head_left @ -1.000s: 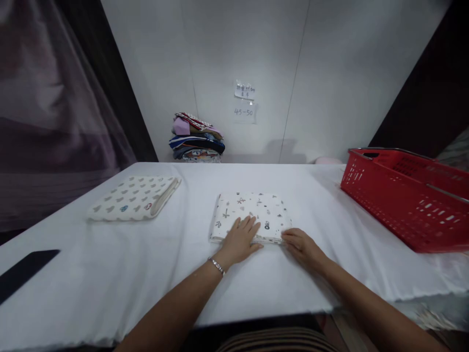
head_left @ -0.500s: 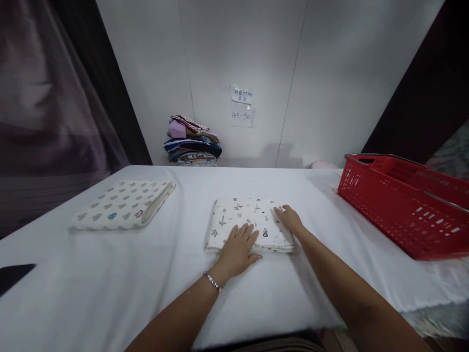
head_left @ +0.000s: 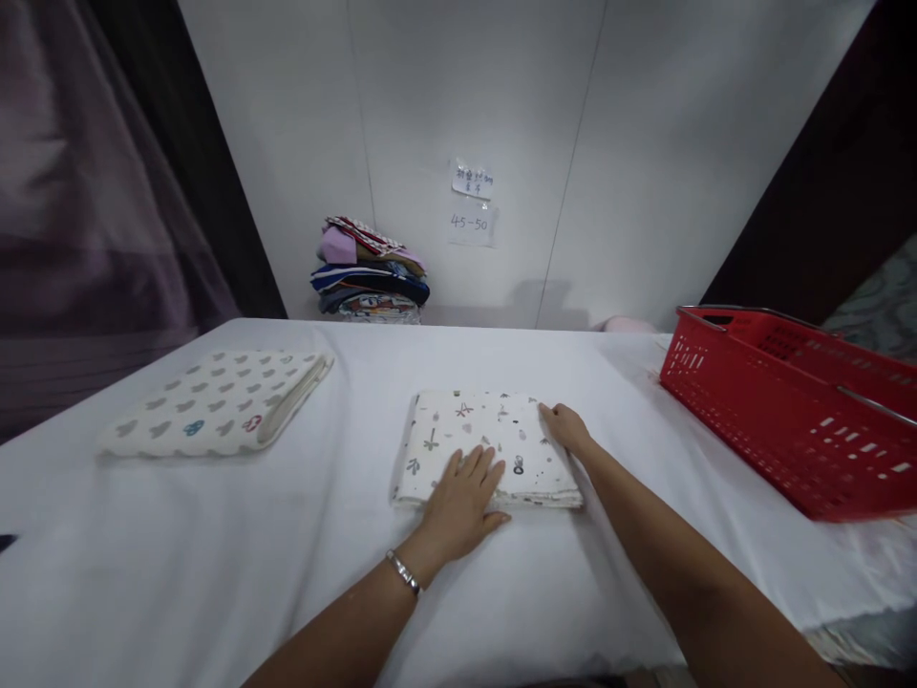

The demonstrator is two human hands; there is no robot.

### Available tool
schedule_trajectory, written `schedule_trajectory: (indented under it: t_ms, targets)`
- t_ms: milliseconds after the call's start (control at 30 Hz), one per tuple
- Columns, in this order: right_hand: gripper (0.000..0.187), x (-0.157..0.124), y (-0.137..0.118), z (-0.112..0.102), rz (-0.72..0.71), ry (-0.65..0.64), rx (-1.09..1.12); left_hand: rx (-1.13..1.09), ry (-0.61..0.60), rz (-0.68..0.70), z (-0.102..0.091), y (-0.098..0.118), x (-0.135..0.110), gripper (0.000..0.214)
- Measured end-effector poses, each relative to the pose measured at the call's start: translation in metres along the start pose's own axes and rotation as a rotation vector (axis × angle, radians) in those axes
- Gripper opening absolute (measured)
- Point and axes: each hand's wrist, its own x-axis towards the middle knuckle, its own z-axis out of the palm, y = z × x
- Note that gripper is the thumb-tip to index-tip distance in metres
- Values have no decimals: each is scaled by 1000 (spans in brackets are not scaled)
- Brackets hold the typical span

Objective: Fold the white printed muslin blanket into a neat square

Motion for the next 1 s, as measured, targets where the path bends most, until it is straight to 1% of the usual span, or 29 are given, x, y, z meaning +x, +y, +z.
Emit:
schedule_trajectory:
  t_ms: [100,200,367,500,567,667,767,900,1000]
  targets:
    - [53,15,-7,0,9,-12,-12,2,4,3,2,0,0,69]
    - [52,24,-10,4,8,-13,-25,1,9,1,2,0,-1,69]
    - [50,24,-8,6,-16,2,-52,-3,-5,8,-1,0,-1,69]
    - [52,21,-5,2,-41,-12,-54,-5,-9,18,-3,1,-2,68]
    - [49,14,-2,0,-47,-24,-51,-6,-6,24,-4,1,-2,66]
    - [43,-8,9,-2,-47,-42,-44,-9,6,25,-4,2,-1,63]
    - [47,-46,22,-5,-43,-40,-2,-12,11,21,-3,2,0,60]
    - [50,-102,39,-13,-44,-78,129,-7,23,27,-1,1,1,59]
    - [47,-134,48,-21,-26,-136,267,3,24,27,1,0,1,58]
